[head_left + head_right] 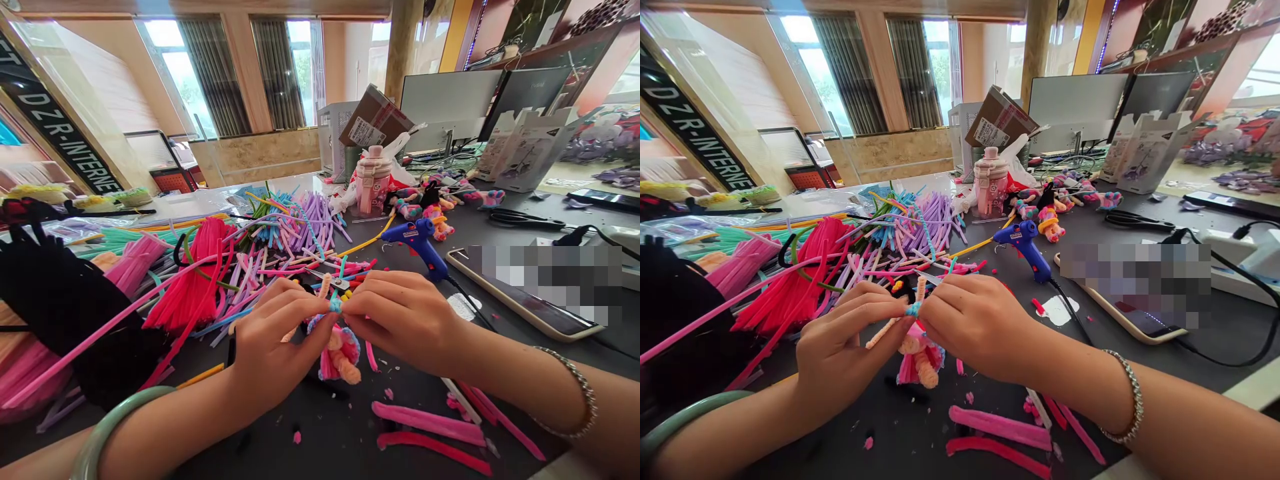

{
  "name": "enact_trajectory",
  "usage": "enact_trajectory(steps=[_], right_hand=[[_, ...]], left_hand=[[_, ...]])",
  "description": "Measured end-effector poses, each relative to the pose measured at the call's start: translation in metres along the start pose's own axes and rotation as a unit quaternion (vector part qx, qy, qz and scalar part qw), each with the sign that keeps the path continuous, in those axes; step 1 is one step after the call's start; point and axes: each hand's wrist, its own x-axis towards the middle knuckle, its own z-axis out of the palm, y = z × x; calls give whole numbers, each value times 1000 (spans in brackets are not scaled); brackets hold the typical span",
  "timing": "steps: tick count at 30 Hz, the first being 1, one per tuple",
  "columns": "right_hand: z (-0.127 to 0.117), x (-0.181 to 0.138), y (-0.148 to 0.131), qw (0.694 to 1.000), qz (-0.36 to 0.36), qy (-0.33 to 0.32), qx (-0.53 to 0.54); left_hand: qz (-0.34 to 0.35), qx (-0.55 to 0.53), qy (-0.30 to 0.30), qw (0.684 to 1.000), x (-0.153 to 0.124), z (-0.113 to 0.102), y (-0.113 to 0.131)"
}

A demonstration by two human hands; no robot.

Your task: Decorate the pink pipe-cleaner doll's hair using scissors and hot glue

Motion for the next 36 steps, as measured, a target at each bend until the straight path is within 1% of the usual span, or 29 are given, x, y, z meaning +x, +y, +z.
enact_trajectory(steps=[10, 16, 23, 29, 36], right_hand=[[-5, 2, -2, 998, -35, -20, -47], [-6, 2, -3, 996, -52, -11, -72], [-9, 4, -7, 995, -74, -8, -66], [-9, 5, -9, 993, -85, 11, -79], [-10, 5, -10, 992, -90, 5, -87]], left_hand=[[31, 12, 12, 999, 3, 1, 2], [40, 10, 13, 999, 3, 1, 3], [51, 30, 11, 998, 3, 1, 6], [69, 46, 10, 997, 4, -1, 8], [76, 46, 5, 996, 2, -1, 8]])
